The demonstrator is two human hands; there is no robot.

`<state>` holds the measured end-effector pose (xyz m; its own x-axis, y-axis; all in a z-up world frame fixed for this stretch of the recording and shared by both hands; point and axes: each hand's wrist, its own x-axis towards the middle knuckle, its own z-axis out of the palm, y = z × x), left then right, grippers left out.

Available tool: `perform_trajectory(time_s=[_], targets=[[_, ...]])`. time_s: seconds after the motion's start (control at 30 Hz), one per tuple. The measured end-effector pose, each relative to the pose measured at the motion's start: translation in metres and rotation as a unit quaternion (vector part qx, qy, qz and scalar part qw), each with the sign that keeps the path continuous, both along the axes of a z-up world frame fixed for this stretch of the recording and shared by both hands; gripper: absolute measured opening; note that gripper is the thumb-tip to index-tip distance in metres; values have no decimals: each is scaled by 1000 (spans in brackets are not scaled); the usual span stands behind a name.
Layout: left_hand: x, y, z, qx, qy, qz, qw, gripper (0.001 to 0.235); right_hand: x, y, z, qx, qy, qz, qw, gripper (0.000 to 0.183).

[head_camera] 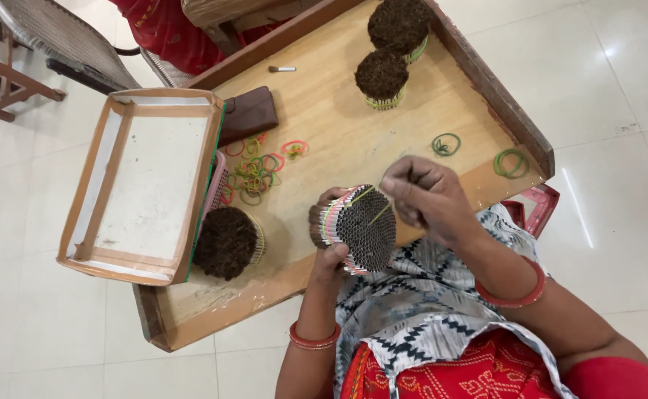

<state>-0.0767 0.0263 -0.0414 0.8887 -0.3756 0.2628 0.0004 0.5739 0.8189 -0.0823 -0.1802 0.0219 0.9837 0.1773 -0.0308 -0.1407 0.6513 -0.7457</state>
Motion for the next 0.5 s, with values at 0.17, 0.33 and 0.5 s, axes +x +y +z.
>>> perform_trajectory(time_s=[0.17, 0.33, 0.5], targets=[[-13, -10, 8, -79, 181, -132, 971, 99, 5, 9, 16, -30, -61, -161, 985, 9], [-10, 1, -1, -281, 206, -190, 918, 78, -7, 1, 22, -263, -168, -63, 948, 4], [-17, 2, 11, -256, 239, -200, 915, 89, -2, -9, 29, -134, -103, -146, 975, 7]])
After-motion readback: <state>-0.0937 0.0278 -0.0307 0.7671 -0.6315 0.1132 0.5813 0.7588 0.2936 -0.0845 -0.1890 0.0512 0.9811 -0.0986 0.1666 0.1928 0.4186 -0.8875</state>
